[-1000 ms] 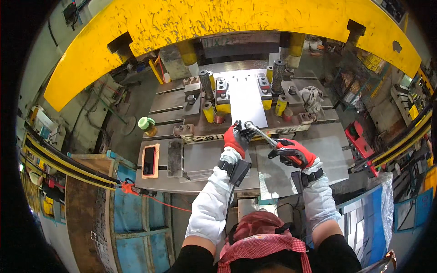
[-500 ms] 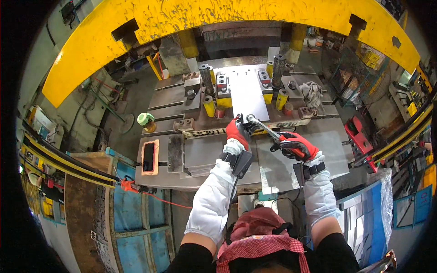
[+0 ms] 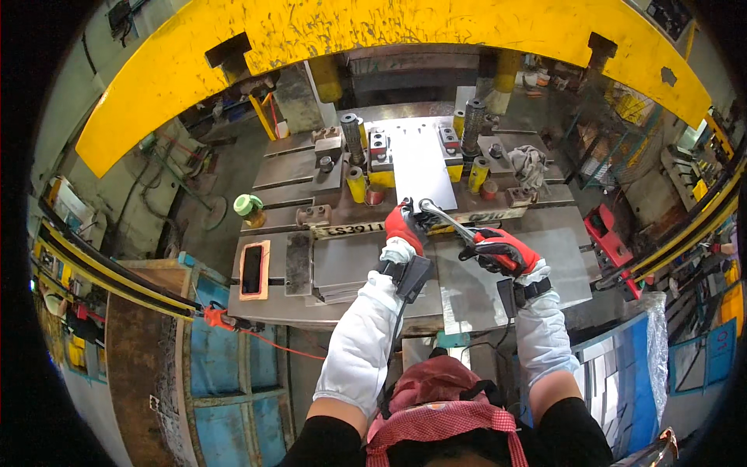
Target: Using a hydraulic press to stamp components from metal sheets and sorting the parts.
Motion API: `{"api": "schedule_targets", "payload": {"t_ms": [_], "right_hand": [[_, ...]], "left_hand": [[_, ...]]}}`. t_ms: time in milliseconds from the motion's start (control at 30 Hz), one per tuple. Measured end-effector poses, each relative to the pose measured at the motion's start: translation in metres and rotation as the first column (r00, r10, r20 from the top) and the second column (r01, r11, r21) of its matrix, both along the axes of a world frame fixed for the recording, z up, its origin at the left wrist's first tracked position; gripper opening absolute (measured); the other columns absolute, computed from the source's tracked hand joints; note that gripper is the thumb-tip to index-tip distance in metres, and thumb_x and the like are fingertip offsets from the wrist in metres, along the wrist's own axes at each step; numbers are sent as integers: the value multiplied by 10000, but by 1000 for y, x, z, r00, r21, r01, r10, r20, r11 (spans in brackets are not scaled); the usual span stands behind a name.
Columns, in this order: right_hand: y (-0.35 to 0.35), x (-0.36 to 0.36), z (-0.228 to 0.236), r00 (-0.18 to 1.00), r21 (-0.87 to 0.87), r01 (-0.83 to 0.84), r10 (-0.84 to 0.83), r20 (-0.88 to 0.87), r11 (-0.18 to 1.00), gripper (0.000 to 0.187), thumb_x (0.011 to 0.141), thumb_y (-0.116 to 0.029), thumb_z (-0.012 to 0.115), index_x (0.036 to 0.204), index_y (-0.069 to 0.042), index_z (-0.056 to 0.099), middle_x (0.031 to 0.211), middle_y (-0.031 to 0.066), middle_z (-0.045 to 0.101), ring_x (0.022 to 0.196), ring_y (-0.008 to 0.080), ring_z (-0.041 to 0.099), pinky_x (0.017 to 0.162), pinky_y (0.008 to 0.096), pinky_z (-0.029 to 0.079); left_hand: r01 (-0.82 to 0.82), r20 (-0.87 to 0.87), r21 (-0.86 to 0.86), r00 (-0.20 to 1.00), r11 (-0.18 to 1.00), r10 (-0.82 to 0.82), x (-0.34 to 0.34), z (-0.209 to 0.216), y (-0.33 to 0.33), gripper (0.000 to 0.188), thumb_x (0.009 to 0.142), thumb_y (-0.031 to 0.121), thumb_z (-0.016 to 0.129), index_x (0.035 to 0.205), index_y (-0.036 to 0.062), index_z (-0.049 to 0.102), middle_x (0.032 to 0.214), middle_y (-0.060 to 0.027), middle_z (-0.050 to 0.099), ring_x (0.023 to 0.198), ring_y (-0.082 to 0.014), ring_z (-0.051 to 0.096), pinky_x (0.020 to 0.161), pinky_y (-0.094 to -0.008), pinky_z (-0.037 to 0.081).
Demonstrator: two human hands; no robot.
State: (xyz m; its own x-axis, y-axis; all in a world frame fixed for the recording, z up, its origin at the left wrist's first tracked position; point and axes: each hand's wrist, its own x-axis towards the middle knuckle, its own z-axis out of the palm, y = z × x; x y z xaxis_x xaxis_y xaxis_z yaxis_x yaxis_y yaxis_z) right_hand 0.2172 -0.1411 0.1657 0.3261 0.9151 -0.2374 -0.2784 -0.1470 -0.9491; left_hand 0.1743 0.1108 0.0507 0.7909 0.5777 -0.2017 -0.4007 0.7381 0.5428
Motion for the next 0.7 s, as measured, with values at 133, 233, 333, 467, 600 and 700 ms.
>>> {"api": "schedule_targets", "payload": {"t_ms": [133, 233, 333, 467, 600, 700], "right_hand": [[0, -1, 3, 1000, -6, -6, 6, -1, 1000, 249, 821, -292, 609, 961, -98, 538, 778, -25, 545, 595, 38, 450, 515, 188, 348], [2, 2, -1, 1000, 4, -8, 8, 23, 1000, 250, 822, -295, 606, 962, -99, 538, 785, -23, 556, 597, 41, 452, 517, 189, 350], [-1, 0, -2, 1000, 26, -6, 6, -4, 1000, 245, 825, -299, 599, 946, -97, 533, 818, -9, 582, 593, 46, 457, 511, 189, 349], [6, -6, 4, 999, 31, -42, 42, 15, 999, 237, 832, -285, 593, 949, -89, 529, 856, 14, 604, 585, 52, 456, 500, 193, 341], [-6, 7, -18, 998, 152, -53, 49, 30, 987, 286, 858, -271, 578, 1037, -51, 539, 810, 7, 559, 601, 59, 465, 508, 199, 337], [-8, 8, -32, 994, 154, 49, -64, 93, 987, 201, 850, -205, 599, 970, -81, 498, 760, 17, 540, 544, 61, 413, 455, 220, 293]], "left_hand": [[-6, -28, 37, 1000, 999, 7, -4, 5, -1, 325, 916, 258, 448, 934, -51, 546, 797, -179, 617, 680, -301, 625, 636, -434, 559], [-13, -57, 48, 998, 999, 16, -3, 5, 0, 322, 915, 255, 456, 930, -55, 543, 814, -171, 617, 671, -294, 623, 636, -426, 558], [-26, -43, -27, 999, 999, 25, -1, 2, -1, 292, 914, 250, 463, 914, -26, 560, 798, -161, 621, 693, -273, 624, 645, -402, 555], [-54, -134, 543, 980, 838, 150, -11, -14, 13, 273, 908, 253, 478, 895, 1, 583, 788, -135, 627, 717, -225, 626, 643, -347, 544], [-41, -7, -29, 999, 999, 40, -8, 23, -17, 204, 865, 236, 522, 804, 65, 614, 705, -45, 606, 606, -153, 573, 591, -297, 479], [26, -6, 221, 1000, 975, -26, -23, 45, -29, 219, 863, 243, 497, 814, 74, 627, 716, -39, 614, 618, -156, 576, 606, -284, 482]]}}
